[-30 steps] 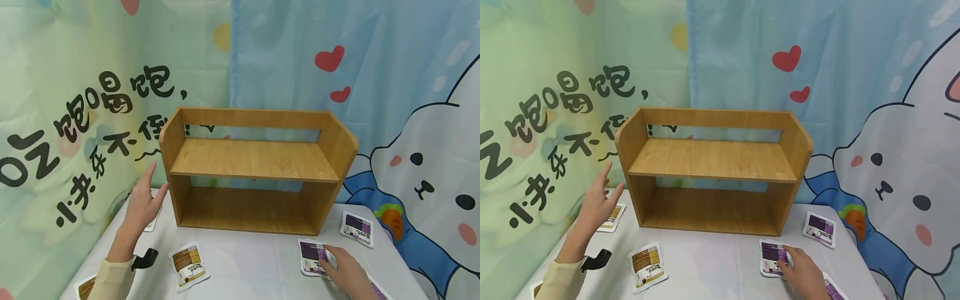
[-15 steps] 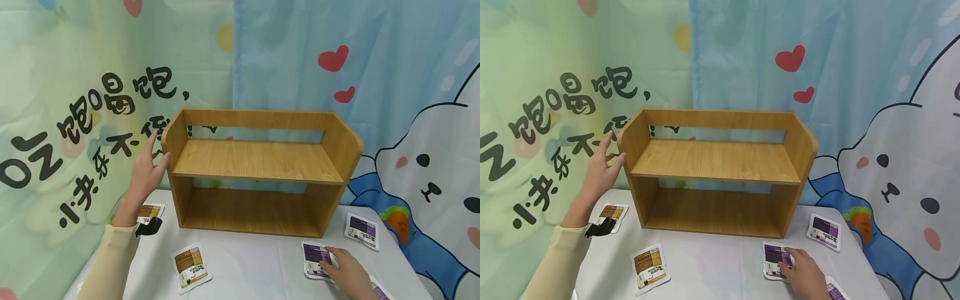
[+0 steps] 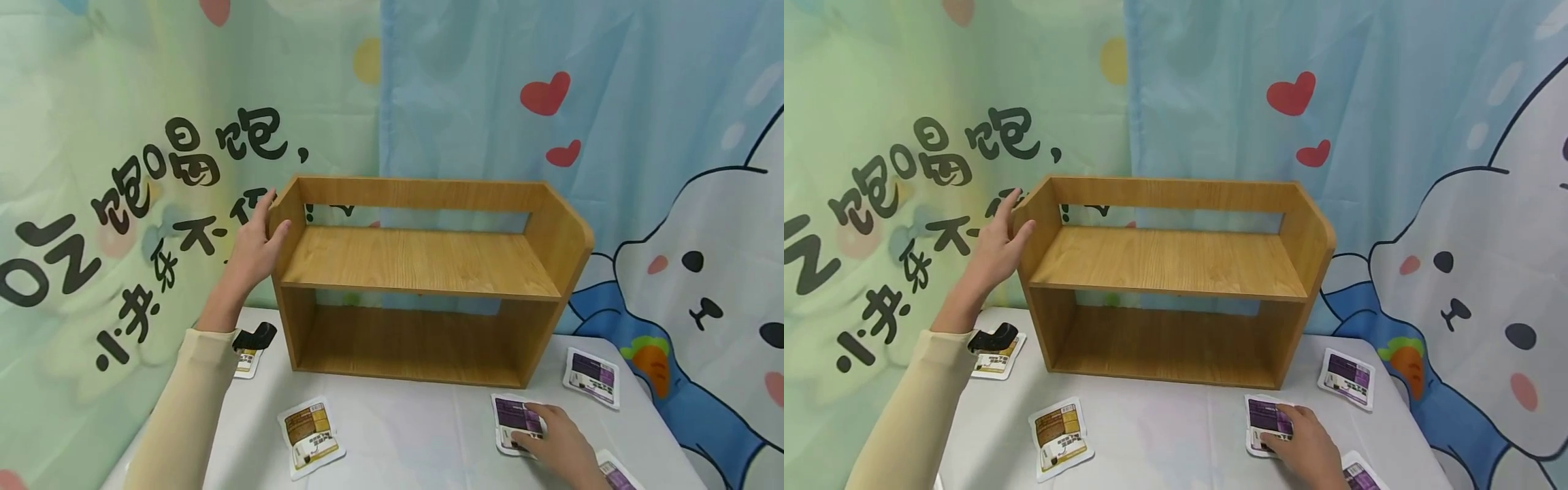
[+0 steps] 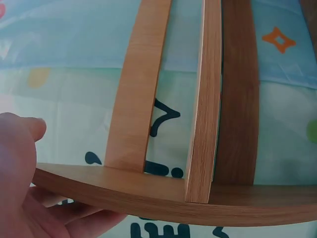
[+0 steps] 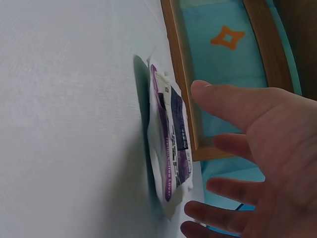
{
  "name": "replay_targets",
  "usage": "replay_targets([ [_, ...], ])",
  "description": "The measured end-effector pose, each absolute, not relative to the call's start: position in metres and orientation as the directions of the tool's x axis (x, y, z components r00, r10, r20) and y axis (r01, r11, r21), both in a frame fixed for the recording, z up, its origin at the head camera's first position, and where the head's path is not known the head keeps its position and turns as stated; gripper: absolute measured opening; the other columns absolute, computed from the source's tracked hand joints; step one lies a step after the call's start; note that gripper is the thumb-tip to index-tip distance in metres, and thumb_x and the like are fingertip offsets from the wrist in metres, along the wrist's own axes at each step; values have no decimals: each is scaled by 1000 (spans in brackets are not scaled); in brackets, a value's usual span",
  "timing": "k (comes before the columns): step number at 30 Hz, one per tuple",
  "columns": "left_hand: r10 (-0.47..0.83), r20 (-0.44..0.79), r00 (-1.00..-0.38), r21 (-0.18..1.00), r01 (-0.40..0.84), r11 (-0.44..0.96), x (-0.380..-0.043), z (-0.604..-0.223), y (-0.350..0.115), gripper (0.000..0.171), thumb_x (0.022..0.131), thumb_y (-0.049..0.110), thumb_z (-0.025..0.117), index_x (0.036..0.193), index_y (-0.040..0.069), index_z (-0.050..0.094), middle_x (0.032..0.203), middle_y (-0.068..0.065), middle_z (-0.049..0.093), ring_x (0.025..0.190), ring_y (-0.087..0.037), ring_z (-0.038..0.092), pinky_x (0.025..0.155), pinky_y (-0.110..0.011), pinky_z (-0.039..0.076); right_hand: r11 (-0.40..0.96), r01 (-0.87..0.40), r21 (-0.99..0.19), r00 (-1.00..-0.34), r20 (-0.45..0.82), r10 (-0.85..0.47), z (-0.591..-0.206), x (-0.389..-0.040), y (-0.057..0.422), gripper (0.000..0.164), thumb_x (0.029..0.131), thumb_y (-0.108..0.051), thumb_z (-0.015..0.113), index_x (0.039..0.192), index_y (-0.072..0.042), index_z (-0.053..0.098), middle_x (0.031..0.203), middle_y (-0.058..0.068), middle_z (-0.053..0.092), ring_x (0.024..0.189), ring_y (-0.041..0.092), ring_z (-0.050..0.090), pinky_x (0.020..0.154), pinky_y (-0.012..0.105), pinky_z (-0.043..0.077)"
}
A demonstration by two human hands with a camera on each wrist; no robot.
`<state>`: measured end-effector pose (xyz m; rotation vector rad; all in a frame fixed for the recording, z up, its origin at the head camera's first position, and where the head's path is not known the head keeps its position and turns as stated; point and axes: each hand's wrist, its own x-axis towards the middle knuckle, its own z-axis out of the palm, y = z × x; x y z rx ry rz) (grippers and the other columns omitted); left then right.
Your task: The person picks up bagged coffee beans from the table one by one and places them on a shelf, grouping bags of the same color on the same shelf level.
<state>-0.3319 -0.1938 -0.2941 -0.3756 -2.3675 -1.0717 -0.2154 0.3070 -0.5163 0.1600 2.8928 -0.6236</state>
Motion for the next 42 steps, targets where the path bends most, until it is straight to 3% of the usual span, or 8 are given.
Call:
replay_targets([
  [9, 46, 527, -848, 611, 416, 674, -344, -295, -196, 58, 103, 33, 46, 155, 20, 24, 143, -20, 46, 119, -39, 53, 98, -55, 39, 886, 206, -415, -965, -237, 114, -525, -209, 304, 98, 70, -64, 74, 134, 6, 50, 126, 41, 42, 110, 53, 46, 89, 66, 38],
  [14, 26, 508, -861, 622, 388, 680, -348, -295, -197, 51, 104, 33, 44, 151, 17, 35, 135, -20, 53, 107, -36, 59, 88, -52, 47, 888, 206, -411, -969, -212, 126, -530, -209, 302, 102, 69, -70, 71, 135, 5, 49, 124, 41, 43, 107, 53, 49, 87, 65, 40],
  [21, -10, 494, -869, 625, 347, 699, -346, -293, -195, 47, 104, 34, 43, 147, 15, 44, 131, -18, 57, 97, -30, 60, 82, -46, 49, 880, 213, -425, -974, -158, 159, -540, -211, 302, 102, 68, -64, 77, 135, 6, 47, 121, 42, 43, 107, 54, 48, 89, 64, 40],
  [24, -38, 517, -855, 615, 340, 712, -346, -292, -195, 46, 104, 34, 41, 146, 16, 46, 113, -17, 64, 79, -28, 59, 70, -42, 48, 868, 186, -460, -982, -109, 152, -542, -215, 303, 99, 69, -58, 80, 135, 8, 47, 120, 43, 43, 109, 55, 46, 90, 65, 38],
  [27, -71, 541, -838, 598, 325, 733, -346, -291, -195, 45, 104, 34, 40, 146, 18, 47, 87, -15, 60, 61, -26, 51, 58, -38, 42, 858, 133, -497, -991, -59, 120, -541, -219, 304, 97, 69, -53, 82, 134, 10, 46, 117, 42, 46, 109, 54, 47, 90, 64, 38],
  [31, -94, 557, -825, 586, 311, 748, -346, -294, -193, 44, 104, 33, 40, 145, 18, 48, 79, -12, 56, 56, -24, 47, 55, -36, 39, 836, 116, -537, -993, -50, 106, -540, -219, 305, 95, 69, -51, 83, 134, 8, 47, 120, 41, 49, 110, 55, 47, 89, 64, 39],
  [36, -98, 580, -809, 589, 334, 736, -348, -298, -190, 44, 104, 33, 39, 143, 17, 50, 83, -14, 60, 57, -25, 48, 56, -37, 39, 789, 123, -602, -992, -42, 122, -543, -214, 305, 88, 71, -44, 84, 136, 3, 48, 131, 38, 46, 117, 55, 45, 94, 63, 36],
  [42, -122, 594, -795, 588, 326, 740, -349, -298, -190, 44, 105, 34, 38, 143, 17, 50, 107, -16, 66, 64, -27, 51, 60, -38, 40, 732, 74, -677, -991, 30, 128, -543, -214, 300, 81, 71, -35, 86, 134, 1, 51, 132, 35, 48, 118, 51, 47, 97, 59, 36],
])
